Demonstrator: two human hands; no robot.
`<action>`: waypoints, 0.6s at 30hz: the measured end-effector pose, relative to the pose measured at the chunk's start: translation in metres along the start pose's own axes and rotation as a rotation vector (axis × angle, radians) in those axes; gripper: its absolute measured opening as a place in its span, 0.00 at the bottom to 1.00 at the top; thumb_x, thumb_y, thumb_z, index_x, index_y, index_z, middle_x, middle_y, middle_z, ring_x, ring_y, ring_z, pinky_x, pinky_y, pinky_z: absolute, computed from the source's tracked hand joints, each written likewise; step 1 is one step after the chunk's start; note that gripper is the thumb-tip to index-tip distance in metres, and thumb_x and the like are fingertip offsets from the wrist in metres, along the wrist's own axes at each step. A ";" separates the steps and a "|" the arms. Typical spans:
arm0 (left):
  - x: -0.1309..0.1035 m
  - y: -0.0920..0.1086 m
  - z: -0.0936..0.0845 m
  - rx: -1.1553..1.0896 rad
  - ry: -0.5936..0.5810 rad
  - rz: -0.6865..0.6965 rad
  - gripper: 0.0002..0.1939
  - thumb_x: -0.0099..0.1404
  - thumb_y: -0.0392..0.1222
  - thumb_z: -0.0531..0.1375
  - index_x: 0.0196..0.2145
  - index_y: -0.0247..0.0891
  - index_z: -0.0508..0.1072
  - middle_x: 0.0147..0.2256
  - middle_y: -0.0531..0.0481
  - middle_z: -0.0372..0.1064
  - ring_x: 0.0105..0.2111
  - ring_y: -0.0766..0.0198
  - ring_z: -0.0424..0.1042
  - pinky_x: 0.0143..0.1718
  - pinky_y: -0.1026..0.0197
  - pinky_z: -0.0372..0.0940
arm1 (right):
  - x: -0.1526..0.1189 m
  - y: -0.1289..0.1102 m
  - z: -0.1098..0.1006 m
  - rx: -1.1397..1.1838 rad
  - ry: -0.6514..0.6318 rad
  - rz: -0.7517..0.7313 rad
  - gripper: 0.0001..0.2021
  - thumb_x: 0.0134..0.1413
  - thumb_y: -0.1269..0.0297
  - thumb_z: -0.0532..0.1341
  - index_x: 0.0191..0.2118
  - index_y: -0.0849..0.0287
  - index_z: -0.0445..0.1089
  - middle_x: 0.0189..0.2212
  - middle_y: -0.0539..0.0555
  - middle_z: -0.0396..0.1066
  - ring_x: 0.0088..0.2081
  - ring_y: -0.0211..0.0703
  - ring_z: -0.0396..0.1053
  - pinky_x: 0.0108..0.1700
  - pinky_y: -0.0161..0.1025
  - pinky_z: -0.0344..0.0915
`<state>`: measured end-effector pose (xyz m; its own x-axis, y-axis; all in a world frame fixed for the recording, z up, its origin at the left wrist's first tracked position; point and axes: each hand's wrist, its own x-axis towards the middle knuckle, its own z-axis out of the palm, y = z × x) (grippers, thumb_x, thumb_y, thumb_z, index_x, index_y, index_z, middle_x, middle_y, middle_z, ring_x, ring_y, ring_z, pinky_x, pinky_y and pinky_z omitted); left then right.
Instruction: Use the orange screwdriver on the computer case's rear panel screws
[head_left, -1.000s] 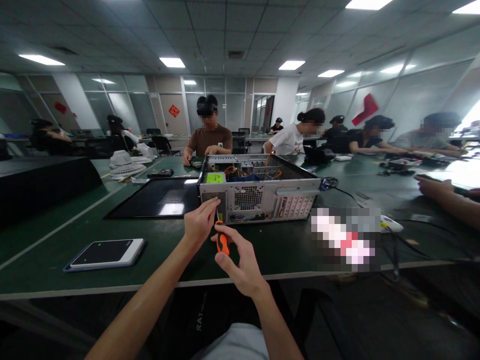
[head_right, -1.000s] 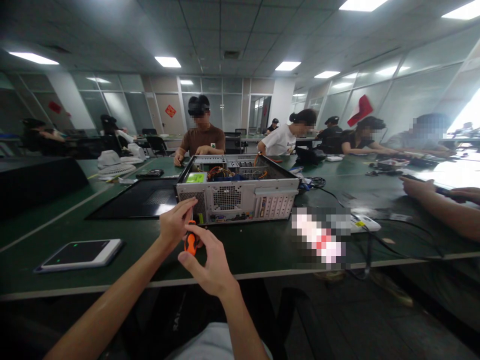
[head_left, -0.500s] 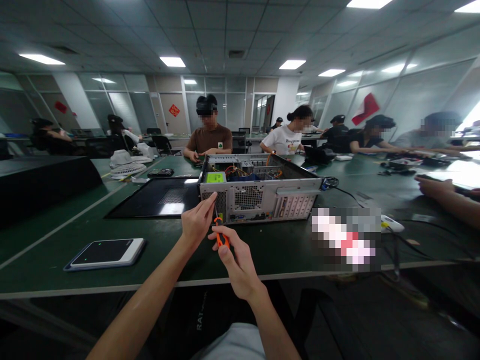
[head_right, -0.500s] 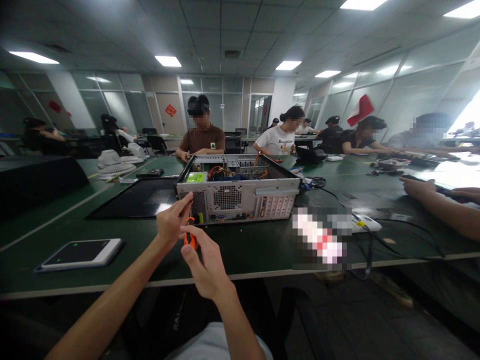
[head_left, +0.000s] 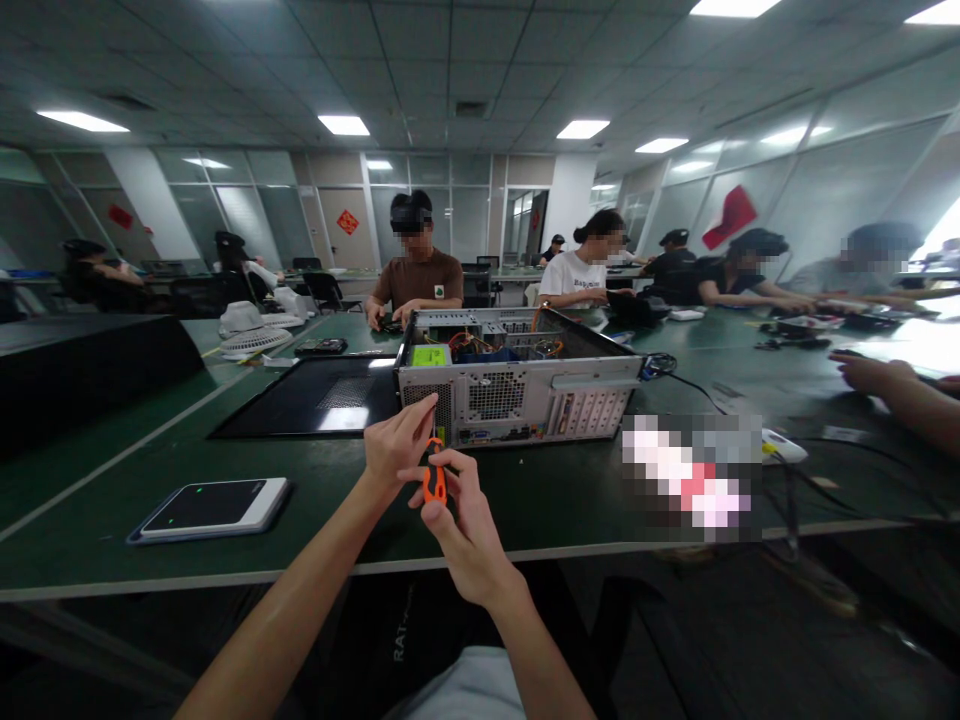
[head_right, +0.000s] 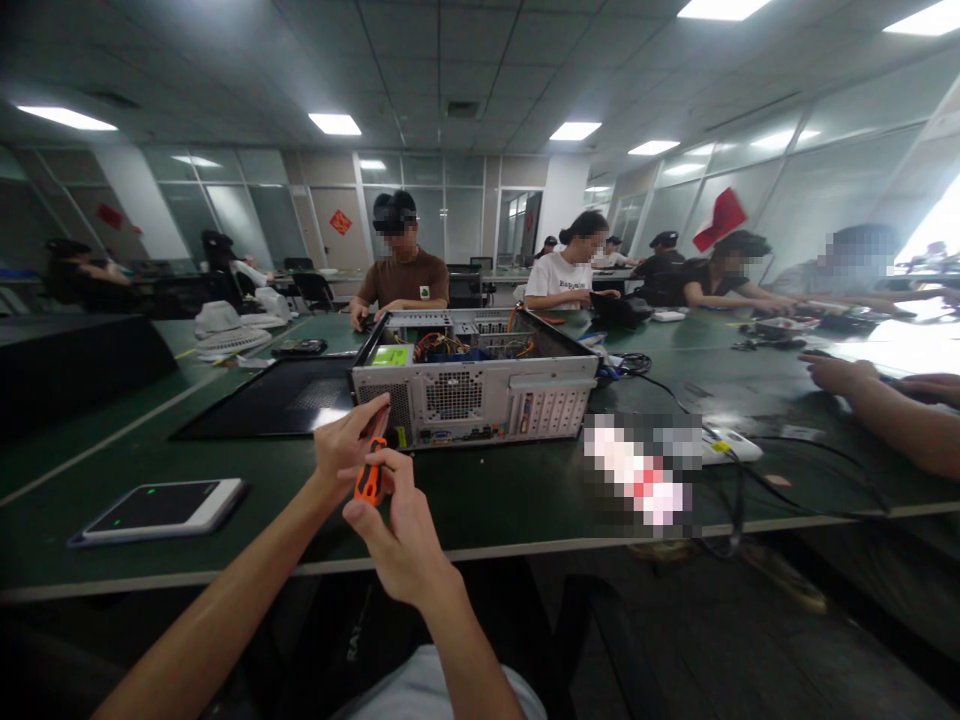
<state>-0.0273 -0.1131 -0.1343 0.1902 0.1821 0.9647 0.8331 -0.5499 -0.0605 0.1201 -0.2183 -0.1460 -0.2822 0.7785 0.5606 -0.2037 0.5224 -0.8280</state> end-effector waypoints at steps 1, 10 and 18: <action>0.000 0.000 0.000 -0.003 -0.005 -0.005 0.12 0.74 0.37 0.57 0.50 0.39 0.79 0.38 0.48 0.83 0.30 0.66 0.81 0.29 0.69 0.70 | 0.000 0.000 0.001 0.007 -0.005 0.000 0.22 0.66 0.45 0.59 0.57 0.50 0.58 0.52 0.58 0.77 0.49 0.46 0.74 0.50 0.43 0.67; -0.001 -0.002 0.001 -0.056 -0.041 -0.018 0.10 0.72 0.34 0.57 0.44 0.39 0.78 0.40 0.48 0.82 0.34 0.65 0.82 0.32 0.69 0.72 | 0.000 -0.004 0.000 -0.003 0.009 -0.001 0.19 0.70 0.45 0.53 0.57 0.50 0.57 0.53 0.58 0.76 0.45 0.44 0.73 0.47 0.42 0.66; 0.001 -0.003 0.000 -0.051 0.009 0.010 0.08 0.72 0.34 0.58 0.42 0.37 0.78 0.37 0.48 0.82 0.31 0.66 0.81 0.30 0.69 0.69 | 0.001 -0.002 0.000 -0.172 0.036 -0.032 0.21 0.68 0.43 0.55 0.58 0.51 0.62 0.43 0.53 0.73 0.39 0.41 0.69 0.44 0.39 0.64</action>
<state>-0.0295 -0.1116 -0.1329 0.1934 0.1690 0.9664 0.8035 -0.5926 -0.0572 0.1207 -0.2188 -0.1435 -0.2437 0.7708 0.5886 -0.0478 0.5967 -0.8011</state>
